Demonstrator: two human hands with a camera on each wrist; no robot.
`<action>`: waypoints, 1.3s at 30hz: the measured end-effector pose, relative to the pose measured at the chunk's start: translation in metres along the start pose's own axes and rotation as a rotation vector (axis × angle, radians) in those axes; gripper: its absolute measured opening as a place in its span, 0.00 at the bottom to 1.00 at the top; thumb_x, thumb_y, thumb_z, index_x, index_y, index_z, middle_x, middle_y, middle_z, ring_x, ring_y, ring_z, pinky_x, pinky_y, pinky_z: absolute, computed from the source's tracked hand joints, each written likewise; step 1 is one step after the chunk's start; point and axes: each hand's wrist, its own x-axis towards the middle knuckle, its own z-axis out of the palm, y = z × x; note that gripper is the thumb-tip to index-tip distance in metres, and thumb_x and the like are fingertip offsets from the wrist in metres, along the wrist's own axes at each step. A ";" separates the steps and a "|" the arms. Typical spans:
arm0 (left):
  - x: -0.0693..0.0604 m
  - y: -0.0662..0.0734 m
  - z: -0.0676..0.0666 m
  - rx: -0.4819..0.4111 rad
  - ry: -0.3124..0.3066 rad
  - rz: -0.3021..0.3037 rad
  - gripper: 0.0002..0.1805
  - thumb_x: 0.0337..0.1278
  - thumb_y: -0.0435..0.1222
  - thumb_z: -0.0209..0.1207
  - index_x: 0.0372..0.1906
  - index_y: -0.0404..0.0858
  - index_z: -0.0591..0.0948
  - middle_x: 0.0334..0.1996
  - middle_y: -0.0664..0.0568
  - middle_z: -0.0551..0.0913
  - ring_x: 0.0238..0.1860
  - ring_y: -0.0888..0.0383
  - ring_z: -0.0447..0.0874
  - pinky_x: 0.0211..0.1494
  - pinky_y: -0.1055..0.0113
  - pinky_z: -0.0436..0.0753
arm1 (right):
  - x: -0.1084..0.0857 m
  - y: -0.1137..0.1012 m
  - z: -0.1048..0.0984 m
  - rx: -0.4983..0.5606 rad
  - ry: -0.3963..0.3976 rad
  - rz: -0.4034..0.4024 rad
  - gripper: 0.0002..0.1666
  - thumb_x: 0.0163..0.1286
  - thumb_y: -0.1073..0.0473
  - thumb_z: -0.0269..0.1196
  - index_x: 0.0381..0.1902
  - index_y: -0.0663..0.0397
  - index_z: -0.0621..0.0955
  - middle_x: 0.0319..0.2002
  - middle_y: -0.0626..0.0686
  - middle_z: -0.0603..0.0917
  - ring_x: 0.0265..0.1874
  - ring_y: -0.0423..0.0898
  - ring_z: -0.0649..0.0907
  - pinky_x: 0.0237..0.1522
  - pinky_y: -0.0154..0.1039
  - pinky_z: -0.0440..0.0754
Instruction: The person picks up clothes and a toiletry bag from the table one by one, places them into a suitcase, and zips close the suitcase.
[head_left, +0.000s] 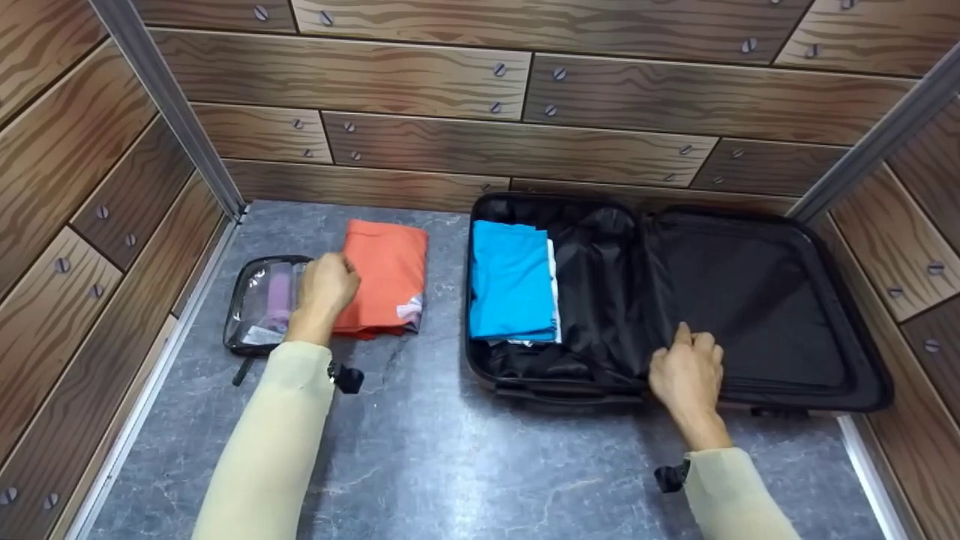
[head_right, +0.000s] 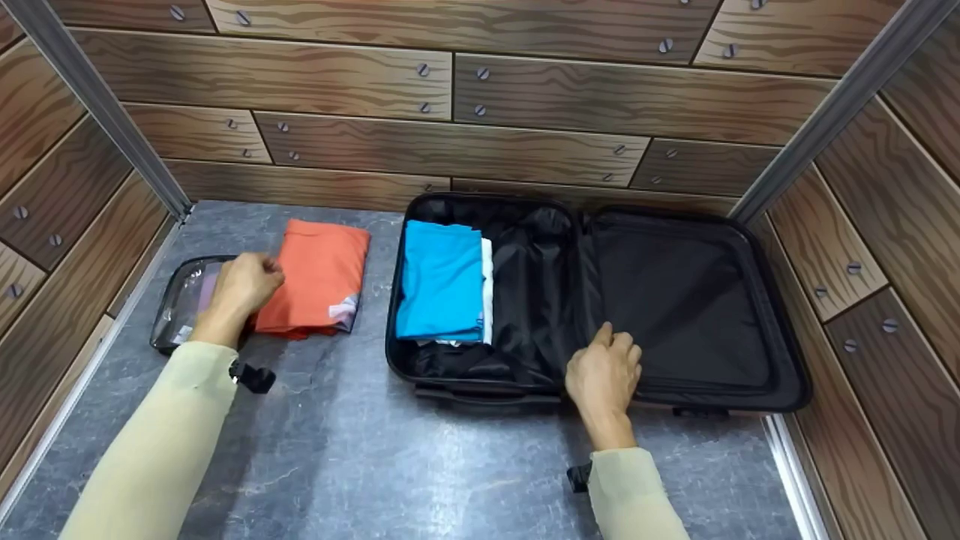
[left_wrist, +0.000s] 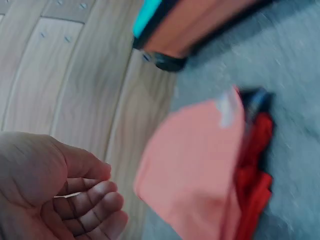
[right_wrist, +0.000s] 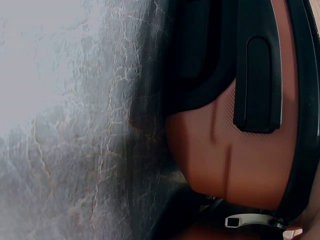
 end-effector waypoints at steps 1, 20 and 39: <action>0.000 -0.004 0.002 0.017 -0.008 -0.001 0.09 0.61 0.33 0.55 0.30 0.34 0.84 0.40 0.33 0.89 0.46 0.32 0.87 0.50 0.41 0.83 | 0.000 0.000 0.000 0.001 0.002 0.001 0.37 0.75 0.61 0.52 0.76 0.78 0.64 0.61 0.80 0.71 0.59 0.78 0.70 0.58 0.72 0.71; 0.009 -0.030 0.025 0.047 -0.241 -0.213 0.24 0.66 0.47 0.62 0.50 0.28 0.84 0.60 0.27 0.82 0.62 0.31 0.81 0.66 0.43 0.79 | -0.001 0.000 -0.001 0.005 -0.002 -0.001 0.36 0.77 0.61 0.51 0.76 0.78 0.63 0.62 0.80 0.71 0.60 0.77 0.69 0.59 0.72 0.71; 0.017 -0.019 0.008 -0.218 -0.166 -0.208 0.21 0.71 0.44 0.62 0.52 0.29 0.84 0.54 0.35 0.85 0.54 0.42 0.81 0.62 0.49 0.79 | -0.001 0.000 -0.001 0.012 -0.025 0.013 0.37 0.77 0.61 0.51 0.77 0.78 0.62 0.63 0.80 0.70 0.61 0.76 0.69 0.61 0.72 0.70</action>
